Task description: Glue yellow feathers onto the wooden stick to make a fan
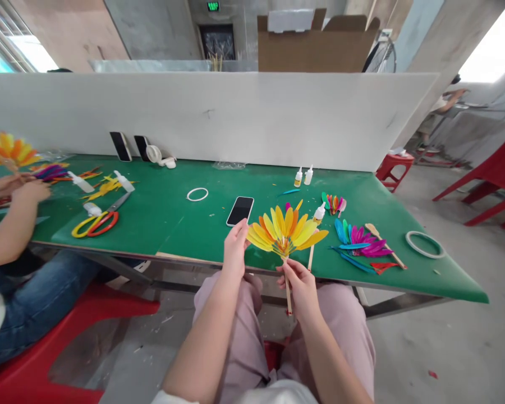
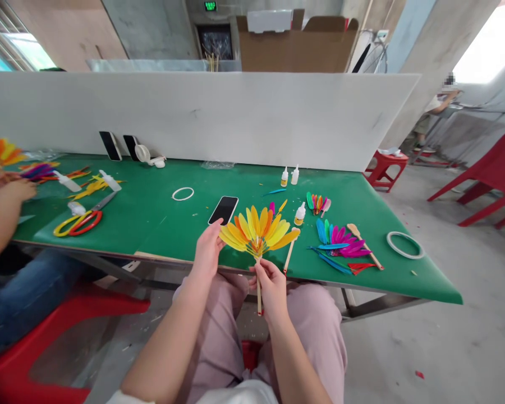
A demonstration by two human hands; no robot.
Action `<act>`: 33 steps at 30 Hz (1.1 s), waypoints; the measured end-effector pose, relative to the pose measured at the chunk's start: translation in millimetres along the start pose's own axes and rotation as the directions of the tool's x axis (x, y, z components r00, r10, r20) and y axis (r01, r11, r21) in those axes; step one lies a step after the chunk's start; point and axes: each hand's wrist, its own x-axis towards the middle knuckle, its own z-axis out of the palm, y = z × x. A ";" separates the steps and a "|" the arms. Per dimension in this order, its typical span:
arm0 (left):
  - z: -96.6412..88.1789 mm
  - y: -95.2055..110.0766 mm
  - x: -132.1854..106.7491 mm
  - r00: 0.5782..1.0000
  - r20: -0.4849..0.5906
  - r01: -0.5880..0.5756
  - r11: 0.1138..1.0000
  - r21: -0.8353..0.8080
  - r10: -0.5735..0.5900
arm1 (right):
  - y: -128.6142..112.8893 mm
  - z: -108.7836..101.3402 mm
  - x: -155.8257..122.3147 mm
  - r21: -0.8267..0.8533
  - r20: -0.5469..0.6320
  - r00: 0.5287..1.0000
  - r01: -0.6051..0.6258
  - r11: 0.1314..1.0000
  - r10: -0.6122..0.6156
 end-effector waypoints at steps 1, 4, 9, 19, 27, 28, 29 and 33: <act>-1.2 4.4 5.3 1.000 0.027 -0.007 0.997 0.077 0.005 | 0.3 0.3 0.3 0.019 0.002 1.000 0.008 1.000 -0.008; 0.8 10.5 15.1 0.991 0.136 -0.050 0.971 0.235 0.019 | 0.7 2.1 1.4 0.083 0.007 0.999 0.034 0.996 -0.034; 10.1 3.2 11.7 0.982 0.186 -0.064 0.950 0.305 0.007 | -0.2 2.8 5.3 0.098 0.015 1.000 0.010 0.995 -0.012; 19.3 0.5 -3.0 0.971 0.241 -0.077 0.931 0.356 -0.011 | -4.4 3.9 3.2 0.085 -0.035 0.998 -0.045 0.995 0.049; 19.8 -0.9 -1.6 0.970 0.243 -0.102 0.920 0.378 0.007 | -2.6 6.2 1.1 0.071 -0.035 0.999 -0.021 0.997 0.023; 19.9 -0.8 -1.8 0.970 0.243 -0.107 0.918 0.381 0.012 | -2.2 6.2 1.2 0.070 -0.036 0.999 -0.014 0.997 0.017; 20.0 -0.7 -2.1 0.970 0.245 -0.112 0.917 0.384 0.016 | -1.8 6.3 1.3 0.068 -0.039 0.999 -0.009 0.998 0.012; 20.1 -0.1 -2.8 0.966 0.257 -0.129 0.911 0.391 0.026 | -1.6 6.9 1.4 0.061 -0.046 0.999 -0.002 0.998 0.005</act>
